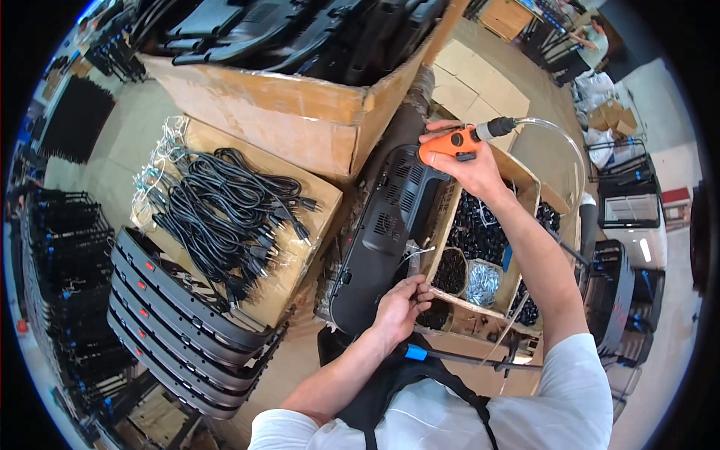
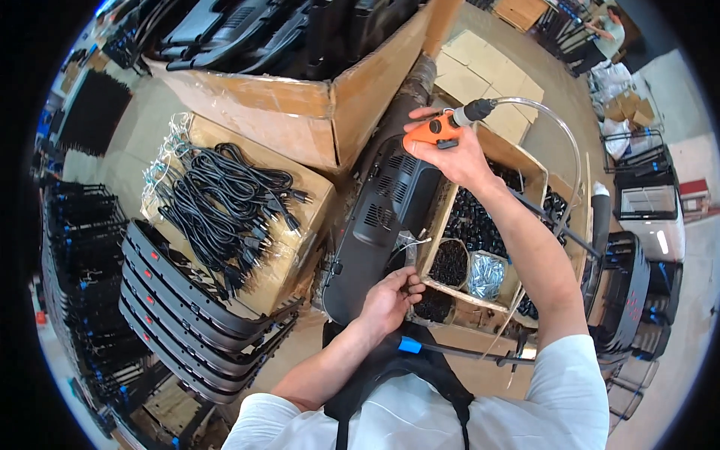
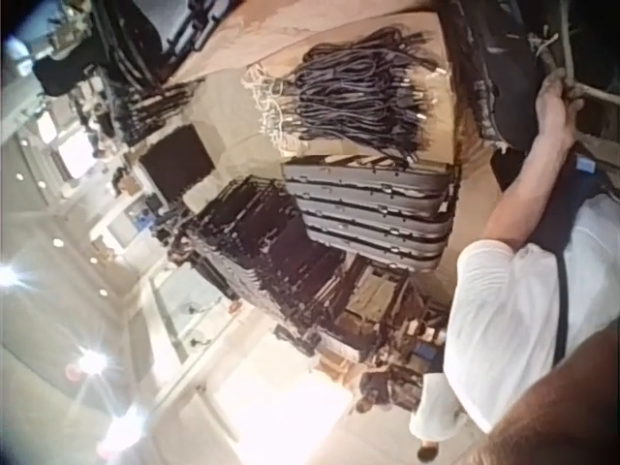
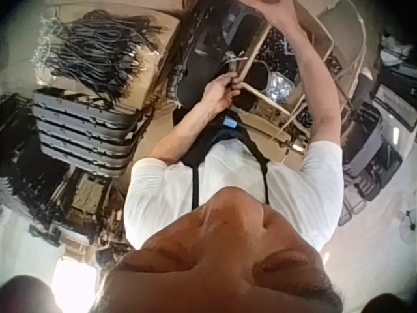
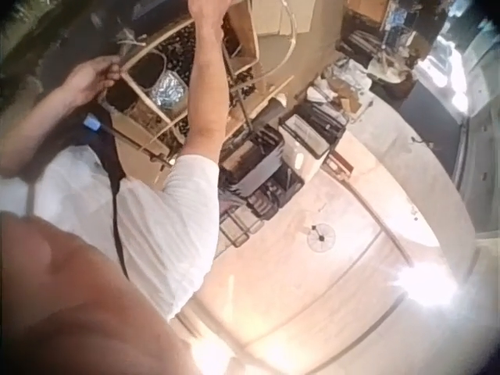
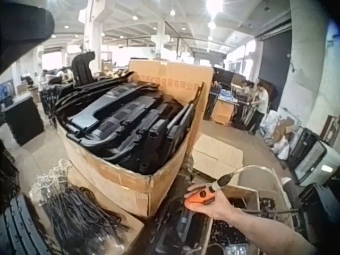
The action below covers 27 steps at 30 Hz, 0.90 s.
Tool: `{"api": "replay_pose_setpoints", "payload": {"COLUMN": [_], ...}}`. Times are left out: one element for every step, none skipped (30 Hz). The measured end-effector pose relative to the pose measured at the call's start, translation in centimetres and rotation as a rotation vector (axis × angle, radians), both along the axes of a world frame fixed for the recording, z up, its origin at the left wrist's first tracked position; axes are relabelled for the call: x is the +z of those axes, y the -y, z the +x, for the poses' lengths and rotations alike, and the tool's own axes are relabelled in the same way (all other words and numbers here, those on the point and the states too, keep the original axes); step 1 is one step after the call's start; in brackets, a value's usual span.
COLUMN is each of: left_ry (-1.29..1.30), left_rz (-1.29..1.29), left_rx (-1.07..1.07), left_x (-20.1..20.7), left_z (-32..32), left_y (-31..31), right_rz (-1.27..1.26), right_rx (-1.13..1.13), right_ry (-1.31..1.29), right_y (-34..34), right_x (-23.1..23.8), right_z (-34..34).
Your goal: Assemble industrial equipment parts by attaching plastic covers to frames using screws and wiring components.
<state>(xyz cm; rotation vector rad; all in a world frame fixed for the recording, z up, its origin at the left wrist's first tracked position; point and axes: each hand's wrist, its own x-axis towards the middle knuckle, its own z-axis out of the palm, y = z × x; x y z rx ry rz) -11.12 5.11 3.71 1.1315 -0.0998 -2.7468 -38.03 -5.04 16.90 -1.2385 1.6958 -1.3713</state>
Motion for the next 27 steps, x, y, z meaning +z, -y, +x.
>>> {"api": "replay_pose_setpoints", "payload": {"left_ry": [0.002, 0.011, 0.016, 0.012, 0.006, -0.001, -0.011, -0.016, -0.03, -0.044, -0.029, -0.031, -0.036, -0.041, -0.042, -0.043, -0.043, -0.043, -0.024, -0.005, -0.006, -0.008, -0.008, -0.009, -0.033, -0.057, -0.058], "left_rz": [-0.009, -0.058, -0.106, -0.115, -0.118, -0.121, -0.116, -0.12, -0.119, -0.117, -0.124, -0.123, -0.118, -0.113, -0.113, -0.105, -0.097, -0.095, -0.096, -0.098, -0.098, -0.102, -0.105, -0.106, -0.109, -0.111, -0.113], "left_rx": [-0.013, -0.032, -0.055, -0.062, -0.099, -0.133, -0.154, -0.148, -0.176, -0.204, -0.213, -0.207, -0.191, -0.177, -0.169, -0.16, -0.152, -0.147, -0.135, -0.124, -0.121, -0.122, -0.123, -0.125, -0.121, -0.118, -0.122], "left_x": [-0.4, -0.8, -1.0, -1.1, -1.2, -1.4, -1.8, -2.1, -2.1, -2.1, -2.1, -2.1, -2.1, -2.0, -2.1, -2.1, -2.2, -2.0, -1.9, -1.7, -1.7, -1.7, -1.7, -1.7, -1.7, -1.8, -1.6], "left_z": [0.2, 0.5, 0.7, 0.8, 0.9, 0.9, 0.9, 1.2, 1.3, 1.3, 1.3, 1.5, 1.5, 1.6, 1.7, 1.7, 1.7, 1.8, 1.9, 1.9, 1.8, 1.8, 1.9, 1.9, 2.0, 2.1, 2.0], "left_y": [-0.2, -0.4, -0.6, -0.9, -1.4, -1.8, -2.1, -2.2, -2.3, -2.3, -2.3, -2.2, -2.1, -2.0, -1.7, -1.5, -1.3, -1.0, -0.8, -0.6, -0.5, -0.5, -0.4, -0.6, -0.7, -1.0, -1.1], "right_rz": [-0.009, -0.009, -0.008, -0.017, -0.05, -0.082, -0.065, -0.069, -0.065, -0.06, -0.05, -0.047, -0.032, -0.016, 0.007, 0.007, 0.043, 0.08, 0.093, 0.096, 0.133, 0.17, 0.224, 0.224, 0.217, 0.21, 0.204], "right_rx": [-0.013, -0.03, -0.051, -0.059, -0.087, -0.112, -0.102, -0.096, -0.09, -0.082, -0.089, -0.083, -0.082, -0.082, -0.07, -0.065, -0.07, -0.074, -0.043, -0.04, 0.042, 0.124, 0.156, 0.154, 0.154, 0.154, 0.135], "right_ry": [0.002, -0.01, -0.025, -0.028, 0.012, 0.051, 0.05, 0.045, 0.044, 0.044, 0.071, 0.069, 0.047, 0.024, 0.068, 0.066, 0.053, 0.043, 0.012, 0.012, -0.051, -0.113, -0.121, -0.122, -0.155, -0.187, -0.179], "right_y": [-0.5, -0.9, -1.3, -1.6, -1.8, -1.5, -1.3, -0.7, -0.4, 0.0, 0.5, 1.0, 1.4, 1.8, 2.3, 2.6, 2.7, 2.8, 3.0, 3.3, 3.8, 4.2, 4.7, 4.9, 5.2, 5.4, 5.5], "right_x": [0.2, 0.4, 0.7, 0.3, -0.7, -1.0, -1.3, -1.6, -2.2, -2.9, -3.6, -4.3, -4.9, -5.6, -5.8, -5.8, -5.8, -5.2, -4.5, -4.1, -3.4, -2.8, -2.2, -2.1, -2.3, -2.7, -3.2], "right_z": [0.0, -0.1, -0.1, -0.2, -0.3, -0.2, -0.1, 0.0, 0.0, 0.0, 0.0, 0.0, -0.1, -0.2, 0.0, 0.1, 0.0, 0.4, 0.6, 0.8, 0.8, 1.0, 1.3, 1.3, 1.3, 1.2, 1.0]}}
